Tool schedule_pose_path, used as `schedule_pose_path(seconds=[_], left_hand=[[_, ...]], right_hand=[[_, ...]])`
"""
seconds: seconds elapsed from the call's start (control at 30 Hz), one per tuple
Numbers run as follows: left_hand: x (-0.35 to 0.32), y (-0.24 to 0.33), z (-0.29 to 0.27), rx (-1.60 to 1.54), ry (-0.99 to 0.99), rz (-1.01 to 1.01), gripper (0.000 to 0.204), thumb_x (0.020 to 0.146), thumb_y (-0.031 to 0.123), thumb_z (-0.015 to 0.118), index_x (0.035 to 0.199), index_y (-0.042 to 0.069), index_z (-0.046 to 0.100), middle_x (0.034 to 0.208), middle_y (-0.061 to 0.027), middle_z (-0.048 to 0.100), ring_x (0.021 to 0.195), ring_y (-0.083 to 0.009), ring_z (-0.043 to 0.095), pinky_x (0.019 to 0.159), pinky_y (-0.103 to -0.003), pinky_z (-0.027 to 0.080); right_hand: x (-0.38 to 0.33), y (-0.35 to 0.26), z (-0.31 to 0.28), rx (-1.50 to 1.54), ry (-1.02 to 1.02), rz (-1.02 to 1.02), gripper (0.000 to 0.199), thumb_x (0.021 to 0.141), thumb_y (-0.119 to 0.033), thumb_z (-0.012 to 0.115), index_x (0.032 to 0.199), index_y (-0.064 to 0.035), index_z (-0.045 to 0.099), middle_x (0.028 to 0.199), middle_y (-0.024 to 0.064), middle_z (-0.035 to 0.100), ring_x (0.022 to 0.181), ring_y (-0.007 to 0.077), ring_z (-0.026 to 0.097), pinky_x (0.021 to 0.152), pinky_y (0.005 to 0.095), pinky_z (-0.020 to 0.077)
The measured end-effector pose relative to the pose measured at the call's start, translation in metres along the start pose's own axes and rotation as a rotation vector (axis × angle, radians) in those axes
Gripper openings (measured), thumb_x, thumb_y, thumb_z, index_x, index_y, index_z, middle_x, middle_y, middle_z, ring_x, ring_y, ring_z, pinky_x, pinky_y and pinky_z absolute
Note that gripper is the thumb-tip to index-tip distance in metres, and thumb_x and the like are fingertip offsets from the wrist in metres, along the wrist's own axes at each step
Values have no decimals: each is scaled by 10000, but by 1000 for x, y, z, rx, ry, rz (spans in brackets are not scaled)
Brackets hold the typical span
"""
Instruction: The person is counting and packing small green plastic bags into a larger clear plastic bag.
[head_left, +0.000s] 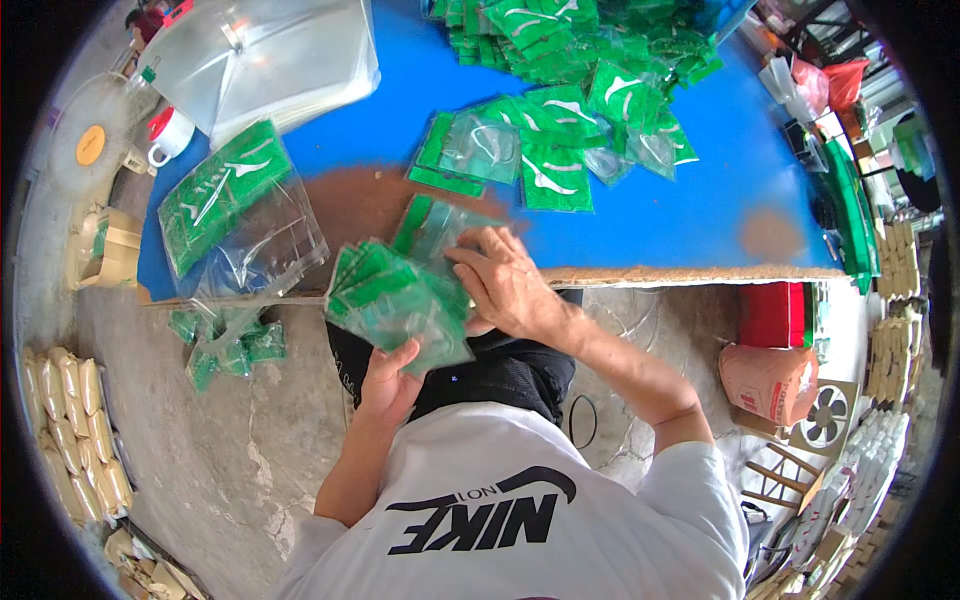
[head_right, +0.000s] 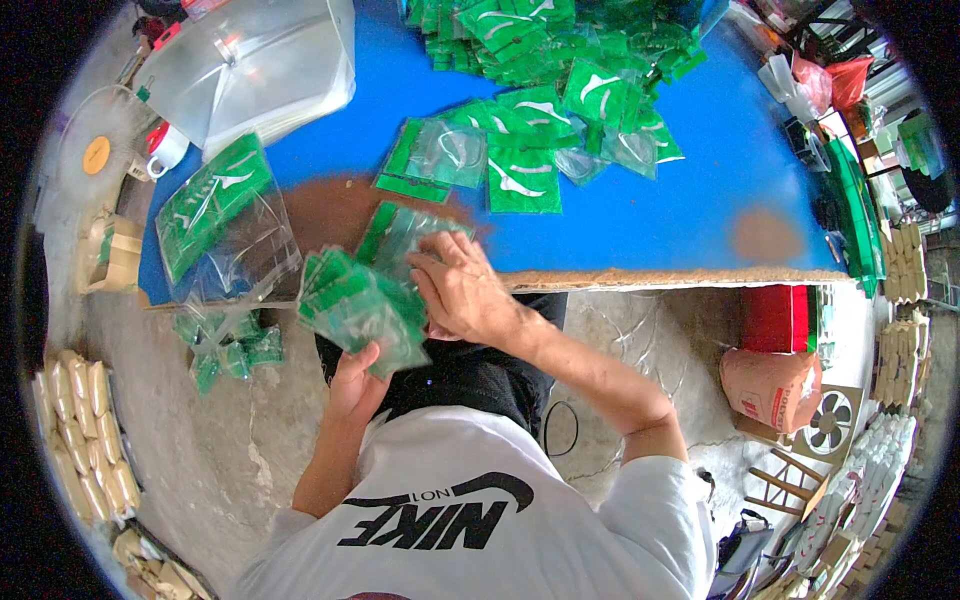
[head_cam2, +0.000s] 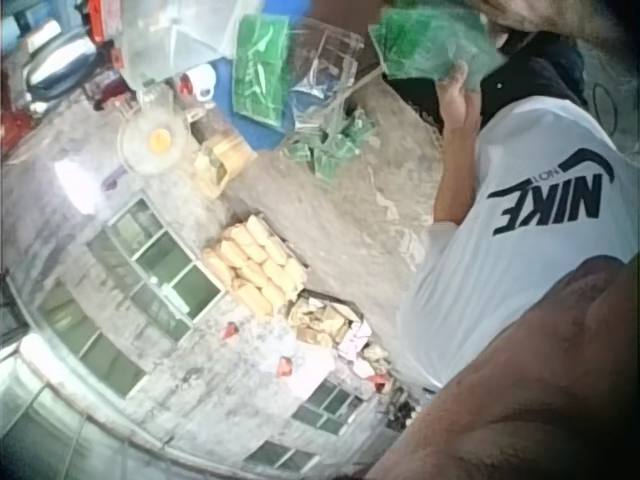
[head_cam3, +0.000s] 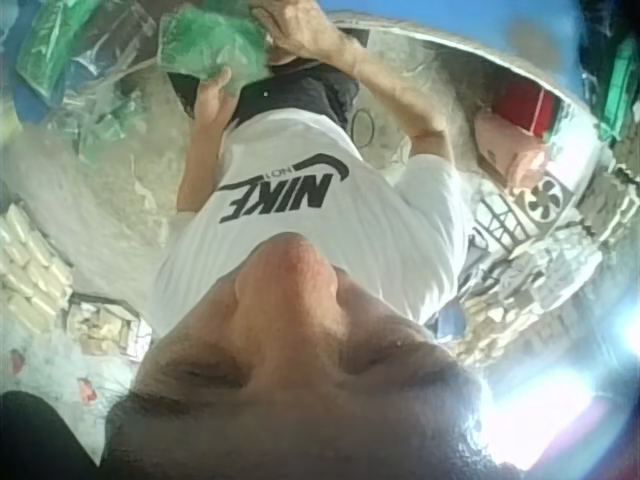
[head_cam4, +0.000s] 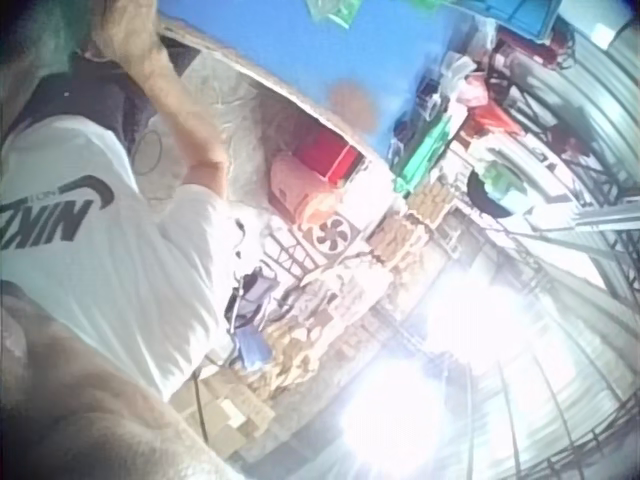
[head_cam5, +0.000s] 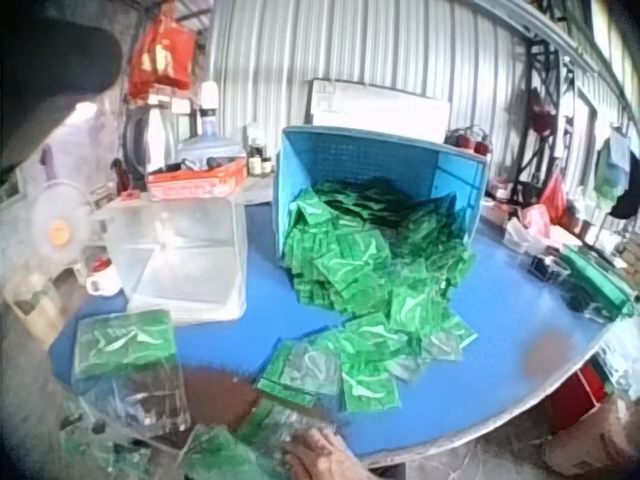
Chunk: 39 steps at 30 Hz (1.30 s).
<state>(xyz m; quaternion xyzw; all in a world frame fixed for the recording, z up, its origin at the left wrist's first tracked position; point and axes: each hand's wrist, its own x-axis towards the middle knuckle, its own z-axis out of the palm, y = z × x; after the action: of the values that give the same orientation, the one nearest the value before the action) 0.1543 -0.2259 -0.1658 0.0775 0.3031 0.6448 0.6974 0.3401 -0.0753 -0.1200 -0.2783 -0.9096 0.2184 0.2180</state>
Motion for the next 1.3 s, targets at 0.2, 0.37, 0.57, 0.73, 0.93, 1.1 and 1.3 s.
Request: schedule_pose_path(seconds=[0.2,0.37,0.57,0.73,0.93,1.1,1.3], left_hand=[[14,-3,6,-80,78,-32,554,887,9,651,1394,44,430,1320,-78,567,1251,-252,549,1062,-442,460],[2,1,-5,47,107,-53,589,864,24,679,1395,47,426,1329,-82,561,1245,-254,555,1057,-436,465],[9,3,-5,20,51,18,579,897,111,661,1408,30,400,1358,-108,538,1278,-266,528,1086,-451,443],[10,5,0,-110,31,-63,540,906,79,649,1395,27,425,1349,-112,553,1260,-279,546,1062,-477,460],[2,-1,-45,-3,-98,-69,609,871,97,707,1403,27,419,1393,-128,519,1293,-303,518,1099,-505,421],[12,-12,-24,-264,-185,-80,547,870,23,699,1367,107,487,1347,-73,561,1295,-235,512,1096,-480,406],[-7,21,-20,17,-15,123,634,863,108,715,1417,79,410,1360,-78,536,1276,-263,517,1083,-470,415]], right_hand=[[53,49,-28,-26,295,-15,381,972,-272,559,1184,39,622,1264,231,581,1174,413,551,1056,500,400],[37,68,-23,-408,133,-79,501,940,-403,583,1233,1,615,1313,230,527,1288,432,430,1145,579,270],[10,16,-11,253,-175,-185,422,910,-243,652,1229,30,605,1310,232,537,1233,413,494,1025,506,405],[-10,52,-47,-392,182,271,611,865,-424,689,1255,28,558,1364,236,505,1286,421,449,1057,510,383],[-55,24,-25,-217,75,-95,422,893,-223,720,1199,31,581,1208,179,635,1112,335,624,952,415,508],[-19,-40,2,1216,216,761,379,1030,-329,538,1171,18,593,1003,46,658,866,118,618,720,288,549],[35,20,-27,-178,143,-114,717,869,-560,637,1300,8,560,1397,182,519,1322,384,458,1091,549,383]])
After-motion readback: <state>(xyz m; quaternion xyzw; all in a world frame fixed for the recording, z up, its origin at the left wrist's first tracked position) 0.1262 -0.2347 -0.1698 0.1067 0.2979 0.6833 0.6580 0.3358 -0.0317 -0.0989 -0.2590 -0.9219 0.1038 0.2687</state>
